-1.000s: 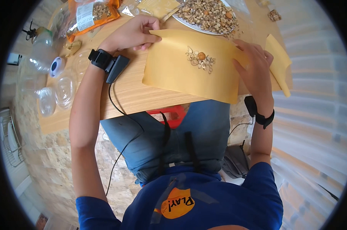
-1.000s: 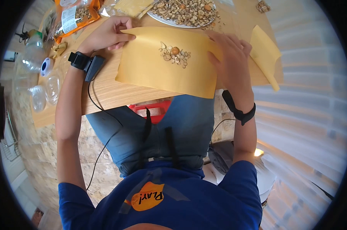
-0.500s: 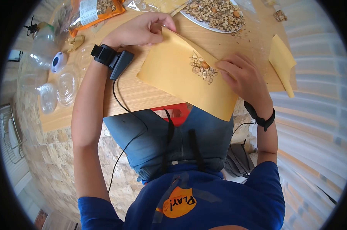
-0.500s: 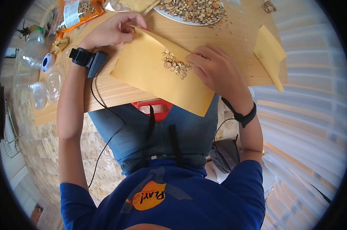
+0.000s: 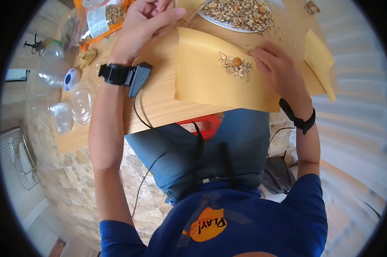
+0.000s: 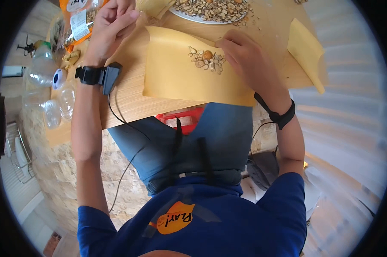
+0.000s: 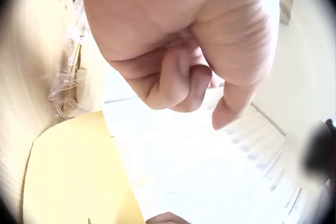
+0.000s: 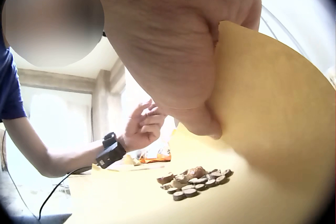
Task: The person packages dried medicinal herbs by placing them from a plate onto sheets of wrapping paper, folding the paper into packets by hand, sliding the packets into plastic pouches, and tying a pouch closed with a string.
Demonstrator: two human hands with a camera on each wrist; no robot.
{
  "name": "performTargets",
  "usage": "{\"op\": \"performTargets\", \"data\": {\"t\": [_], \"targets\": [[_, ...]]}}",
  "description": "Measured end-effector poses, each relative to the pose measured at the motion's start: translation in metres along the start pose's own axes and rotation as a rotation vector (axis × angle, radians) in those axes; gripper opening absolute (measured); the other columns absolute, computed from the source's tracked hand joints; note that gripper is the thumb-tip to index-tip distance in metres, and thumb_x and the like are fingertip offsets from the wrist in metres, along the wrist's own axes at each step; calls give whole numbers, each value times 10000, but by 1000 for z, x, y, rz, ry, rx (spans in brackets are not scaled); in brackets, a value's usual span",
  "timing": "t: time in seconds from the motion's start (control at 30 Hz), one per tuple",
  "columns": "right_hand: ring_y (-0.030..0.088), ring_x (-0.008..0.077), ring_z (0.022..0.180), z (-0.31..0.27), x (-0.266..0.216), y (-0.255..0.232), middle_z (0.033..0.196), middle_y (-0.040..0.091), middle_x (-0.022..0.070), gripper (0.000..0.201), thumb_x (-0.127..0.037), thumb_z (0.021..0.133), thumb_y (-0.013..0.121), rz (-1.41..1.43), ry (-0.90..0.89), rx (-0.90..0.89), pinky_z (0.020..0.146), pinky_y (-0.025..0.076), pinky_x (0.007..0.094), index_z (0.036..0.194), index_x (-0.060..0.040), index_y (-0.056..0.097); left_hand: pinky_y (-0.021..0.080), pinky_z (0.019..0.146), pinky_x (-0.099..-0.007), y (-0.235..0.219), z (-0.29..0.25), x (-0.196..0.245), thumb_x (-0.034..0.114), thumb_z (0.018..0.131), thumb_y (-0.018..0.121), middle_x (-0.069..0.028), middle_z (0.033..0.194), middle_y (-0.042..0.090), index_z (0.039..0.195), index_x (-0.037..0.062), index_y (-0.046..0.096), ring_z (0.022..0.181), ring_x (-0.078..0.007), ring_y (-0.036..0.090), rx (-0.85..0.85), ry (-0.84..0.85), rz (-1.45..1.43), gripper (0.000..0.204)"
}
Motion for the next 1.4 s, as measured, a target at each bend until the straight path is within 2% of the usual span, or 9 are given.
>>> {"op": "performTargets", "data": {"t": [0.03,0.07,0.2,0.37,0.43,0.87,0.93,1.27,1.4], "targets": [[661,346,895,0,0,0,1019,630,109,197,11,904,646,-13,-31,-2,768,546,412,1096,-28,665,417,625,-180,3,0,7,-93,924,699,53,843,496,884,143,463,665,-45,477,32,-20,1,335],[661,346,895,-1,-1,1,1019,630,109,197,11,904,646,-8,-20,13,768,546,412,1096,-28,665,531,682,-191,5,8,-9,-44,972,687,18,946,637,1037,84,590,784,-80,649,-1,267,34,174],[663,294,919,-12,-4,5,1036,618,72,212,-5,848,665,-131,-115,-7,762,548,393,1053,-54,646,486,954,-292,12,4,5,-29,874,787,-10,991,692,1044,45,697,1000,-133,644,-241,129,512,206],[653,272,953,-19,-3,2,1020,588,71,227,-24,806,689,-210,-179,-77,770,543,391,1009,-79,605,480,849,-275,35,-3,5,-1,859,815,16,945,686,990,47,723,915,-99,614,-376,2,629,166],[647,266,958,-19,-6,-1,1015,563,70,270,-40,778,705,-191,-176,-104,781,539,392,1015,-87,586,449,756,-249,32,-4,3,17,864,818,29,917,666,989,47,728,866,-78,576,-453,-221,642,157],[636,267,909,-18,0,19,971,543,77,242,-79,770,681,-128,-222,-178,732,526,398,987,-82,575,429,707,-246,41,-7,-11,87,859,855,35,863,614,1084,73,736,811,-70,540,-499,-198,689,256],[622,279,873,-18,2,22,947,531,82,219,-90,776,676,-88,-254,-197,718,517,415,968,-75,572,423,678,-243,40,-8,-12,81,855,860,39,828,576,1109,66,737,760,-52,510,-529,-390,582,283],[587,320,827,-15,1,21,899,514,105,168,-59,743,606,23,-240,-272,706,493,451,907,-61,571,412,670,-256,42,-11,-13,72,854,856,32,807,510,1139,56,740,753,-68,464,-570,-393,579,309],[579,328,810,-14,4,21,869,517,107,156,-55,723,606,50,-237,-293,691,485,458,874,-61,567,440,721,-283,42,-11,-19,97,874,843,-1,894,542,1177,66,743,826,-125,510,-562,-181,652,320]]}}
Point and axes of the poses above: each hand's wrist, its own z-axis towards the middle knuckle, its own y-axis out of the palm, x = y × z, the point moved 1 cm from there along z, towards the middle knuckle
